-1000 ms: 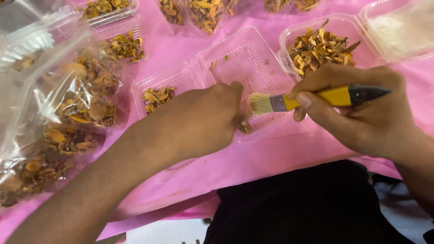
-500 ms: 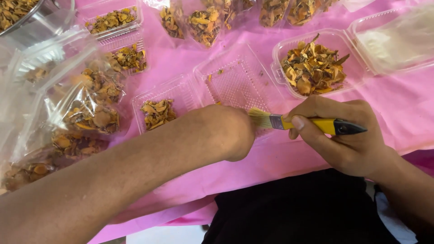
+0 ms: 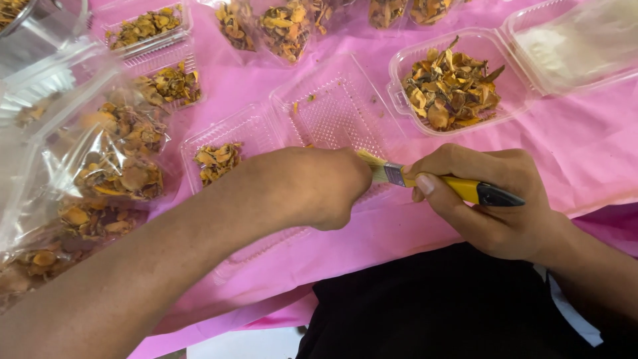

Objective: Sorting and cleaning dried tea leaves into small plastic containers using a brush and hands.

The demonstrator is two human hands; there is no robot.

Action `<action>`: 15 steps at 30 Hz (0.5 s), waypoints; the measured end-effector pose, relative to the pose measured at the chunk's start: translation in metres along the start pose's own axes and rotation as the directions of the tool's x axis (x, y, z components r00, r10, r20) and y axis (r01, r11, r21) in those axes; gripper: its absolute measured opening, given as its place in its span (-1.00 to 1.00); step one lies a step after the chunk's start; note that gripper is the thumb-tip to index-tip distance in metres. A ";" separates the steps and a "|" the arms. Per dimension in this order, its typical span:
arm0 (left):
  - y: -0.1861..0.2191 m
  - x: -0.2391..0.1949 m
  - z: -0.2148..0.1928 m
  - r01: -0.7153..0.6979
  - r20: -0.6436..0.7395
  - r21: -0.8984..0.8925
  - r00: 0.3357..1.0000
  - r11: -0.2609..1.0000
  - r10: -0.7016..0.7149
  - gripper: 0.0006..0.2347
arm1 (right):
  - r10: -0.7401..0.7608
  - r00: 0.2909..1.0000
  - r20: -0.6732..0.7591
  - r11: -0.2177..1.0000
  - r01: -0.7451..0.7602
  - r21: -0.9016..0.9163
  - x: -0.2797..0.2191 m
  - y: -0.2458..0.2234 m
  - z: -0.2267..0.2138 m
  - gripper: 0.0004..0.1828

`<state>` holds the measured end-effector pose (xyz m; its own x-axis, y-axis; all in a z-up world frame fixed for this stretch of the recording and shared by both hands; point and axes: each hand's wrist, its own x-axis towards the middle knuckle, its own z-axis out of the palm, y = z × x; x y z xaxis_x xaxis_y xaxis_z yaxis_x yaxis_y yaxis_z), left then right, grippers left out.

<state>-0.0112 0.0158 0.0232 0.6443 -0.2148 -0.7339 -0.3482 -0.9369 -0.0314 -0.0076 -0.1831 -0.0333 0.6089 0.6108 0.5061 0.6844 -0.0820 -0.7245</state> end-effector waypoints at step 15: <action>-0.024 -0.019 -0.012 -0.085 -0.203 -0.538 0.979 0.839 -0.030 -0.85 | -0.039 0.990 -0.135 0.999 0.038 -0.009 -0.006 0.006 0.003 -0.81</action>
<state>-0.0063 0.0393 0.0462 0.7793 -0.2377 -0.5798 0.0190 -0.9159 0.4011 -0.0085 -0.1851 -0.0423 0.6304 0.5021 0.5920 0.7106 -0.0662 -0.7005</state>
